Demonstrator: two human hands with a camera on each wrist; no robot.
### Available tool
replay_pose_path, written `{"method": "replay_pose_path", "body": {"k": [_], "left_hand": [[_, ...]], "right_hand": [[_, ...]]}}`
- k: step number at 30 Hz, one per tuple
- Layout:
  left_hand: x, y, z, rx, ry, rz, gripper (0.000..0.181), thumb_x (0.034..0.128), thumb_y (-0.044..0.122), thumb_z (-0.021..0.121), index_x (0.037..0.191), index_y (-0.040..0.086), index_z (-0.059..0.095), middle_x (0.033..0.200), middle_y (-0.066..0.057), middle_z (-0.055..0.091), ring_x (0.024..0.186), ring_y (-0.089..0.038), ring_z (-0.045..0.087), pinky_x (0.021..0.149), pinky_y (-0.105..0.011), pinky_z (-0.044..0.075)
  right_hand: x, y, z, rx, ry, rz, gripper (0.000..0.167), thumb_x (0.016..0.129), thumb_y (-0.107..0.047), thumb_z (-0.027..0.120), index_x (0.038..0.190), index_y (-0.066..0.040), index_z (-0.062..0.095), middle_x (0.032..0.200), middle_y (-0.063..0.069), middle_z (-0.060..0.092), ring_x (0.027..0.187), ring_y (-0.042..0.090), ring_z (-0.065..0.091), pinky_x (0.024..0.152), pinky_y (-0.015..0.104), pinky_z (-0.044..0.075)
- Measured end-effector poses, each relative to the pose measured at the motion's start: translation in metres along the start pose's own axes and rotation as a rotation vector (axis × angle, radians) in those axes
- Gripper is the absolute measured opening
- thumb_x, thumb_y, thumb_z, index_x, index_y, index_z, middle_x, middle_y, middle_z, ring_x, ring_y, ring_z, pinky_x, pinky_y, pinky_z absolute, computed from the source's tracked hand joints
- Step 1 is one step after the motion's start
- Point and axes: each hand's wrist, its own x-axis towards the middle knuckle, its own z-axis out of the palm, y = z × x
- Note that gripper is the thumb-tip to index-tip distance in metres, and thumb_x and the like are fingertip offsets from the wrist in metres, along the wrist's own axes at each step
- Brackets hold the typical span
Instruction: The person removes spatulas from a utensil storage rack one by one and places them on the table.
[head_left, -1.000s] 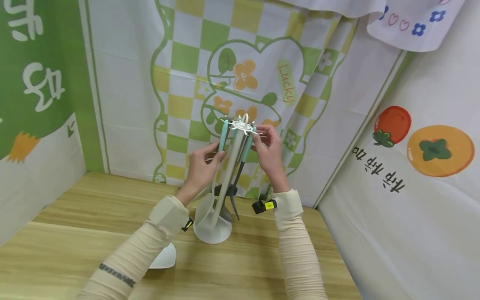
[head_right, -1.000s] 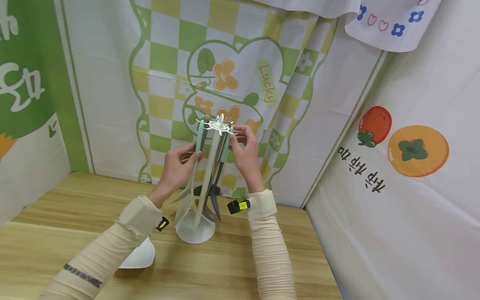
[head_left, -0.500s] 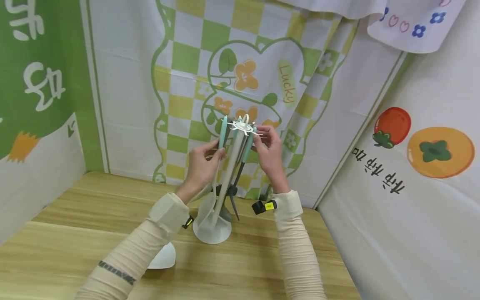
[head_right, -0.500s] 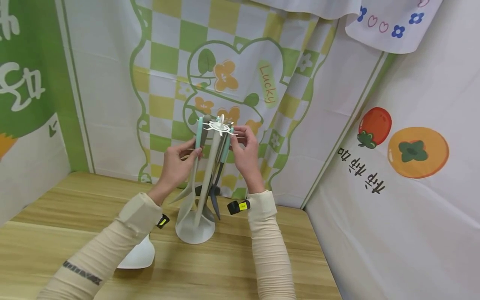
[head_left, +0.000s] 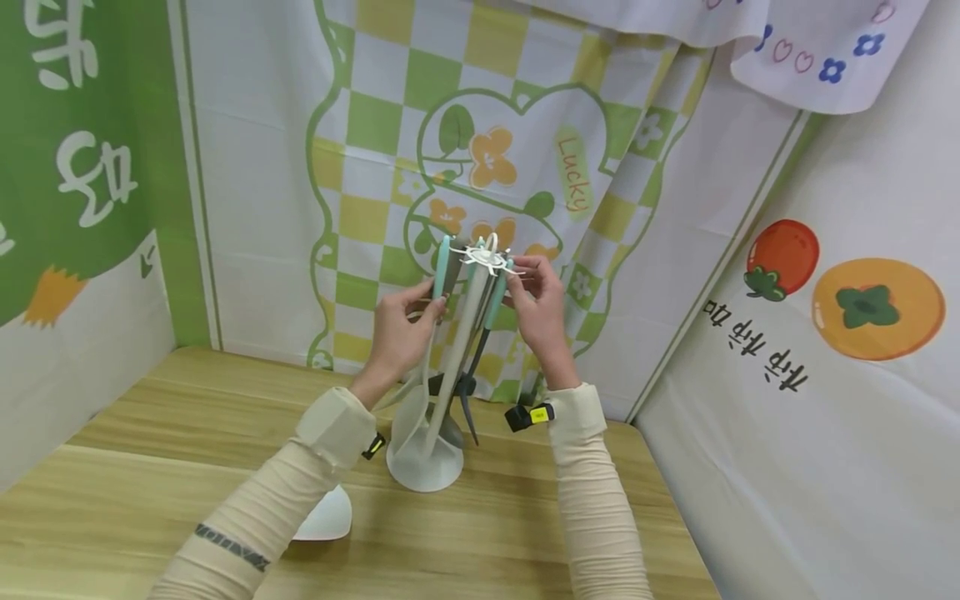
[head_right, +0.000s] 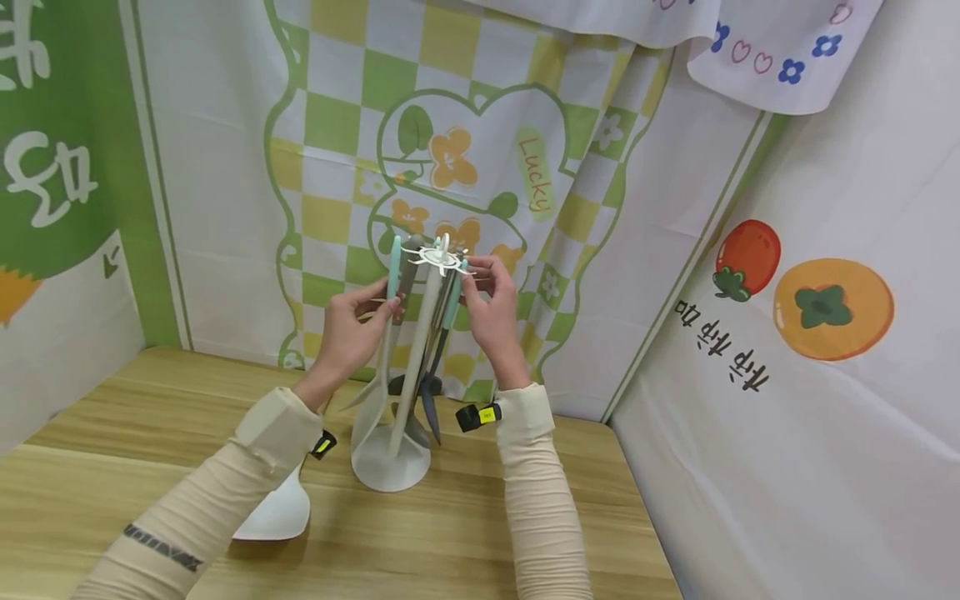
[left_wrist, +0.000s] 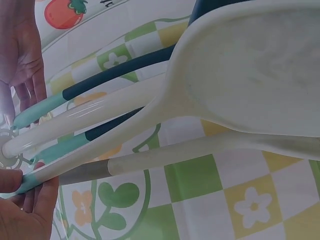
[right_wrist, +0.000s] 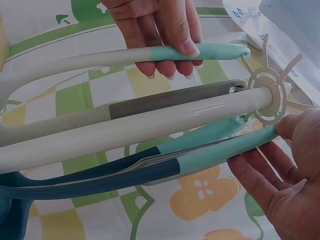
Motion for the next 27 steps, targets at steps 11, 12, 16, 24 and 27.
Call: {"method": "replay_pose_path", "body": {"k": [11,12,16,24,27], "left_hand": [[0.0,0.0,-0.005,-0.014,0.001,-0.019,0.039,0.0994,0.0,0.062,0.138,-0.003,0.057,0.119,-0.027,0.07,0.1,-0.042,0.072,0.087,-0.042,0.063],[0.0,0.0,-0.005,-0.012,0.001,-0.019,0.039,0.0995,0.0,0.062,0.138,-0.003,0.057,0.119,-0.027,0.07,0.1,-0.043,0.071,0.087,-0.043,0.063],[-0.001,-0.001,-0.007,-0.004,0.004,-0.009,0.039,0.0996,0.0,0.062,0.138,-0.004,0.057,0.118,-0.028,0.07,0.099,-0.043,0.072,0.086,-0.046,0.063],[-0.003,-0.003,-0.011,0.0,0.008,0.002,0.038,0.0991,0.001,0.063,0.137,-0.002,0.059,0.118,-0.025,0.071,0.098,-0.038,0.073,0.087,-0.038,0.063],[-0.004,-0.004,-0.012,0.009,0.007,0.005,0.039,0.0994,0.003,0.064,0.138,-0.001,0.059,0.118,-0.025,0.071,0.098,-0.038,0.073,0.087,-0.037,0.063]], "right_hand": [[0.0,0.0,0.0,0.001,-0.003,0.002,0.022,0.102,-0.002,0.057,0.122,0.008,0.056,0.105,0.012,0.061,0.088,0.019,0.063,0.082,0.053,0.063],[0.0,0.0,0.0,0.003,-0.005,0.003,0.022,0.103,-0.002,0.057,0.122,0.008,0.056,0.105,0.012,0.061,0.089,0.02,0.063,0.083,0.055,0.063],[0.001,0.001,0.0,0.008,-0.001,0.008,0.023,0.103,-0.003,0.057,0.123,0.009,0.056,0.106,0.013,0.061,0.091,0.024,0.063,0.084,0.057,0.062],[0.0,0.001,0.0,-0.001,0.0,0.004,0.022,0.103,-0.003,0.058,0.122,0.007,0.056,0.105,0.009,0.061,0.088,0.018,0.063,0.077,0.039,0.066],[0.0,0.001,0.0,-0.002,0.0,-0.001,0.021,0.102,-0.002,0.058,0.121,0.007,0.056,0.106,0.01,0.061,0.088,0.018,0.063,0.076,0.038,0.066]]}}
